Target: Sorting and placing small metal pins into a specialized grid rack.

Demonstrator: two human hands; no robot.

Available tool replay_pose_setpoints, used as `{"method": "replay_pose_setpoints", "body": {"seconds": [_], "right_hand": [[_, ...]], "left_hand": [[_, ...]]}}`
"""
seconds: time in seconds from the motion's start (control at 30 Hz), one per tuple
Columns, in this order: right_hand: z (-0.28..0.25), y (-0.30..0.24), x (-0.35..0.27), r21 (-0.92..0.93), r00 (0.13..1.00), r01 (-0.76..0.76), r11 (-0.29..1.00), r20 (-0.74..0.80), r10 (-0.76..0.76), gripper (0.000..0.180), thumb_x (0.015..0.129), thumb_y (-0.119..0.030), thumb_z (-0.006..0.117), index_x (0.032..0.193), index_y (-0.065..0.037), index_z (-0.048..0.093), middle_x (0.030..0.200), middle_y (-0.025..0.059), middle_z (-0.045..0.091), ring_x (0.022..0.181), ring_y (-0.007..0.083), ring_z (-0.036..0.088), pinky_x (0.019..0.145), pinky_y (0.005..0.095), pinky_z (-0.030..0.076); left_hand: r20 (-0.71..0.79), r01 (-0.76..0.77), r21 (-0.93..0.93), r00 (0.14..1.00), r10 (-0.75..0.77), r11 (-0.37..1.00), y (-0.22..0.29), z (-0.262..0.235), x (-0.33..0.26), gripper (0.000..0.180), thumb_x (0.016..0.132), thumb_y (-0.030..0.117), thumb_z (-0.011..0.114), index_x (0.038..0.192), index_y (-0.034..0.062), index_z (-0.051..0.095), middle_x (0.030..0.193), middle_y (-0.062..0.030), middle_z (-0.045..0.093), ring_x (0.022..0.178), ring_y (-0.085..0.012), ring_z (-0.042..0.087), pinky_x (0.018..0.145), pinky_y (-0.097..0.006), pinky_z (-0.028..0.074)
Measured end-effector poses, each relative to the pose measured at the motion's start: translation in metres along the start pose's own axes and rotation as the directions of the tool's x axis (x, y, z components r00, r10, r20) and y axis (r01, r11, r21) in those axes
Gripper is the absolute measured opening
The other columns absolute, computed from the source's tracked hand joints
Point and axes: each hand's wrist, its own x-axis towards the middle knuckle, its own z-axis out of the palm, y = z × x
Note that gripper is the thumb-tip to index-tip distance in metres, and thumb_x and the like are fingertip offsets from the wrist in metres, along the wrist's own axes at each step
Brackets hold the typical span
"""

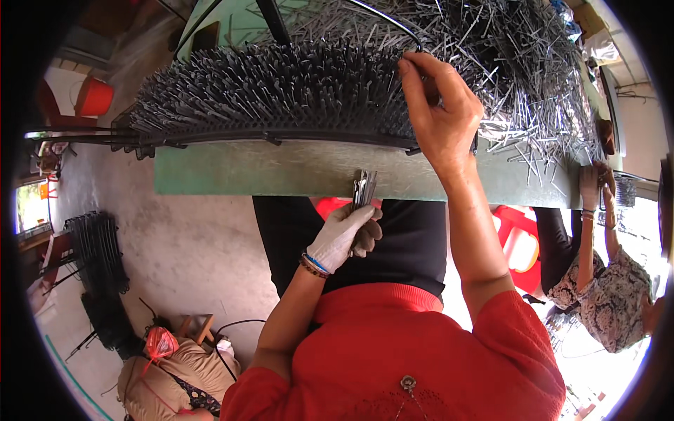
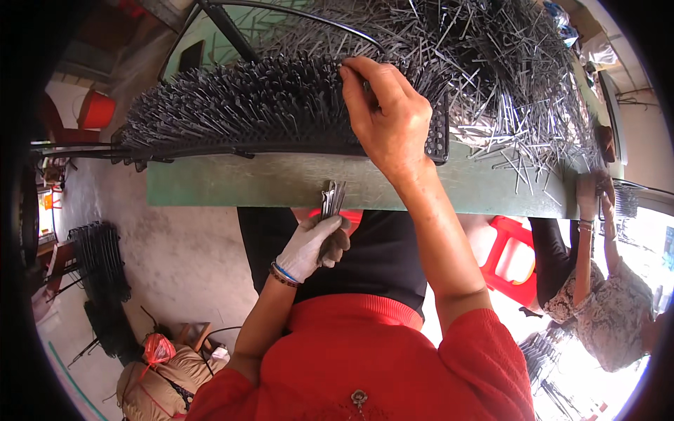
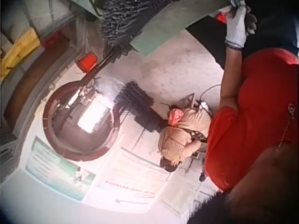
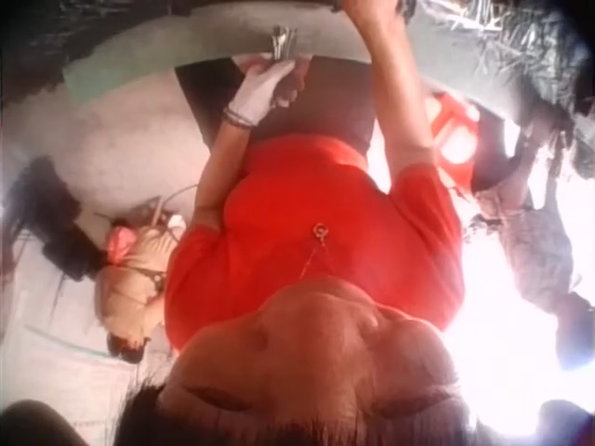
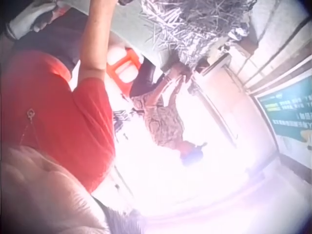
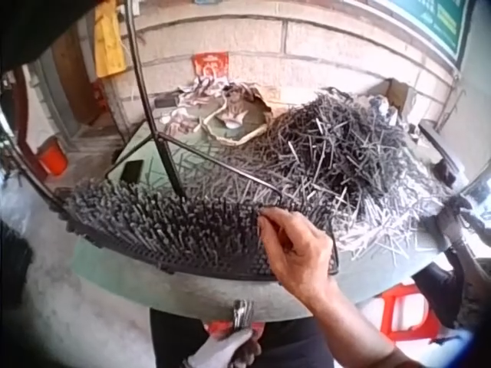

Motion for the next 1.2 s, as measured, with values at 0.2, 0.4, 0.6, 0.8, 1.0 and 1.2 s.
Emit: {"method": "replay_pose_setpoints", "body": {"seconds": [0.2, 0.4, 0.6, 0.8, 1.0, 1.2], "right_hand": [[0.001, -0.005, -0.005, -0.021, 0.999, -0.039, 0.999, 0.017, 0.039, 0.013, 0.083, -0.004, 0.071, 0.096, -0.003, 0.069, 0.075, 0.0042, 0.068, 0.06, 0.0054, 0.059, 0.053, 0.0205, 0.047], [0.008, 0.005, -0.011, -0.07, 0.979, 0.116, 0.991, 0.176, -0.102, 0.014, 0.082, -0.004, 0.071, 0.096, -0.004, 0.07, 0.083, 0.0071, 0.068, 0.063, 0.0125, 0.063, 0.054, 0.0227, 0.049], [0.003, 0.006, -0.011, -0.09, 0.958, 0.238, 0.967, 0.184, -0.218, 0.014, 0.081, -0.004, 0.071, 0.095, -0.005, 0.07, 0.091, 0.0083, 0.065, 0.069, 0.02, 0.064, 0.056, 0.0279, 0.051], [0.0, 0.005, -0.009, -0.123, 0.953, 0.243, 0.962, 0.216, -0.213, 0.014, 0.081, -0.004, 0.071, 0.094, -0.004, 0.07, 0.089, 0.0087, 0.066, 0.068, 0.0227, 0.065, 0.058, 0.0296, 0.052], [0.0, -0.002, -0.006, -0.148, 0.956, 0.178, 0.973, 0.262, -0.135, 0.012, 0.082, -0.004, 0.069, 0.093, -0.002, 0.069, 0.084, 0.0094, 0.067, 0.067, 0.0241, 0.066, 0.058, 0.03, 0.051], [0.0, -0.004, -0.002, -0.059, 0.932, 0.161, 0.985, 0.339, -0.132, 0.011, 0.082, -0.004, 0.07, 0.092, -0.001, 0.069, 0.082, 0.0095, 0.066, 0.066, 0.024, 0.065, 0.058, 0.0299, 0.05]], "left_hand": [[0.036, -0.044, -0.153, 0.998, 0.05, 0.987, 0.002, -0.001, -0.003, 0.025, 0.096, 0.028, 0.055, 0.102, 0.0044, 0.062, 0.07, -0.007, 0.064, 0.047, -0.0092, 0.055, 0.037, -0.02, 0.039], [-0.035, -0.038, -0.123, 0.999, 0.034, 0.992, 0.001, -0.003, -0.003, 0.023, 0.096, 0.026, 0.055, 0.103, 0.0055, 0.062, 0.071, -0.0063, 0.064, 0.048, -0.009, 0.055, 0.039, -0.02, 0.039], [0.036, -0.041, -0.048, 0.998, 0.043, 0.998, 0.006, 0.0, -0.006, 0.022, 0.096, 0.027, 0.055, 0.101, 0.0064, 0.059, 0.071, -0.0067, 0.063, 0.048, -0.0091, 0.055, 0.039, -0.02, 0.039], [0.023, -0.034, -0.07, 0.999, 0.036, 0.997, 0.005, 0.001, -0.003, 0.022, 0.095, 0.027, 0.056, 0.102, 0.0065, 0.057, 0.072, -0.0068, 0.063, 0.047, -0.009, 0.054, 0.039, -0.02, 0.038], [-0.001, -0.099, -0.018, 0.995, 0.099, 0.995, 0.007, 0.005, -0.007, 0.022, 0.095, 0.027, 0.057, 0.101, 0.0059, 0.058, 0.072, -0.0054, 0.063, 0.047, -0.0081, 0.054, 0.038, -0.019, 0.037], [-0.015, -0.141, -0.045, 0.99, 0.141, 0.989, 0.005, 0.005, -0.006, 0.021, 0.094, 0.026, 0.058, 0.1, 0.0061, 0.058, 0.072, -0.0048, 0.064, 0.048, -0.0078, 0.055, 0.038, -0.018, 0.038]]}}
